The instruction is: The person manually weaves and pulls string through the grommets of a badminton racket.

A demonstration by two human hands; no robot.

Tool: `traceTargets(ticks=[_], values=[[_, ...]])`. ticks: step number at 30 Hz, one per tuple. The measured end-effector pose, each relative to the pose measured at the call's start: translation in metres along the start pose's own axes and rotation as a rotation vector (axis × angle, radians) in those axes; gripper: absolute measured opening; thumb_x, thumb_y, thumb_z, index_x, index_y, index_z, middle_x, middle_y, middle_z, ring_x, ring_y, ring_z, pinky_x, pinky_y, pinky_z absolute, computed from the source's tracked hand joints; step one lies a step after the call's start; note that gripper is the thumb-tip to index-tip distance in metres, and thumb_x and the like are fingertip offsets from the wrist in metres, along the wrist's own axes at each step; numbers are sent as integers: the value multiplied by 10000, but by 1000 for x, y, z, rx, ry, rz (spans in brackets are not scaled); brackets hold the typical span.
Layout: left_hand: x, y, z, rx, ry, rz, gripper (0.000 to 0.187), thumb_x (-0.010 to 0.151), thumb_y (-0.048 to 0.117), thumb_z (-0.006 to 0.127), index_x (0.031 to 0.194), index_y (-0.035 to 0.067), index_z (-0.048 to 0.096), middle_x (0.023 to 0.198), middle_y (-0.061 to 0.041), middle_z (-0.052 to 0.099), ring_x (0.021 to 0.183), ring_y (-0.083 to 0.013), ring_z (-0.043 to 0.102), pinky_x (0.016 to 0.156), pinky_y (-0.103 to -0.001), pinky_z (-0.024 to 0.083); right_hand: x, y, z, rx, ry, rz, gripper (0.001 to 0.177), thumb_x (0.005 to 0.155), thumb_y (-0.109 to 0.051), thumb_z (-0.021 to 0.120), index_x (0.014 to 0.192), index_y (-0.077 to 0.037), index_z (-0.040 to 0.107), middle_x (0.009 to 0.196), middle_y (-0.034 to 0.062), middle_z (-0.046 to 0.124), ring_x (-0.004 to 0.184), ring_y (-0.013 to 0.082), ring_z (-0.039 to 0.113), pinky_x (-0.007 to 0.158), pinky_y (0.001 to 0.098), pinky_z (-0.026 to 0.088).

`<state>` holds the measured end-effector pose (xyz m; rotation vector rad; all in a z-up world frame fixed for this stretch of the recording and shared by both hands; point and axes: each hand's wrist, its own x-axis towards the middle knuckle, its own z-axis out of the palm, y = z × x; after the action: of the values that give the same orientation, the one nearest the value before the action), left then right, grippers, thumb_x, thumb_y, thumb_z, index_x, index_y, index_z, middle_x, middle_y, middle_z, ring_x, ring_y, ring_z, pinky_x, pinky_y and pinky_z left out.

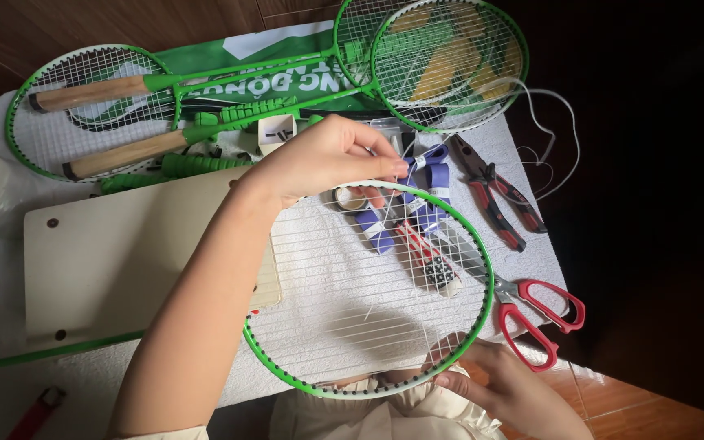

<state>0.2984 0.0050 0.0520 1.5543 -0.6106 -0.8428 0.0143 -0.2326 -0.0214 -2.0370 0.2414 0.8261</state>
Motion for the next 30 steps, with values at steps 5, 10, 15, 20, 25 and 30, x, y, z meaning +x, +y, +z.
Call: traceTargets(ticks=[5, 10, 15, 20, 25, 30], values=[[3, -3, 1, -58, 51, 44, 217, 950, 239, 712, 1031, 38, 720, 847, -54, 743, 699, -152, 770, 569, -241, 562, 1, 6, 2, 16, 3, 5, 484, 851, -380, 723, 1255, -118, 772, 1166, 53, 747, 1102, 166, 675, 952, 318, 554], [0, 1, 0, -96, 111, 108, 203, 992, 250, 670, 1072, 63, 679, 887, -69, 770, 765, -132, 791, 612, -251, 619, 3, 18, 4, 63, 18, -9, 506, 846, -352, 744, 1276, -86, 760, 1206, 61, 733, 1139, 170, 660, 978, 324, 541], [0, -1, -3, -68, 181, 103, 205, 1014, 274, 617, 1087, 85, 643, 868, -113, 798, 691, -133, 759, 588, -243, 585, 5, 12, 1, 28, 8, 126, 527, 835, -398, 772, 1265, -95, 746, 1184, 43, 730, 1114, 147, 678, 948, 310, 571], [1, -3, -5, -80, 193, 118, 200, 1032, 278, 582, 1101, 91, 610, 886, -126, 797, 678, -138, 762, 585, -240, 586, 6, 12, 2, 44, -3, 132, 534, 833, -407, 770, 1263, -90, 746, 1180, 48, 733, 1117, 151, 676, 953, 309, 564], [2, -3, -6, -117, 212, 121, 197, 1048, 270, 546, 1121, 91, 579, 906, -144, 792, 671, -156, 772, 558, -239, 568, 5, 8, 4, 76, -3, 134, 548, 831, -414, 766, 1270, -88, 748, 1190, 53, 731, 1130, 154, 670, 965, 317, 561], [3, -2, -7, -90, 280, 75, 225, 1048, 281, 527, 1135, 82, 586, 911, -136, 801, 661, -155, 772, 560, -240, 548, 4, 8, 0, 63, -15, 95, 546, 829, -370, 745, 1303, -100, 736, 1258, 49, 706, 1172, 158, 640, 989, 324, 542]])
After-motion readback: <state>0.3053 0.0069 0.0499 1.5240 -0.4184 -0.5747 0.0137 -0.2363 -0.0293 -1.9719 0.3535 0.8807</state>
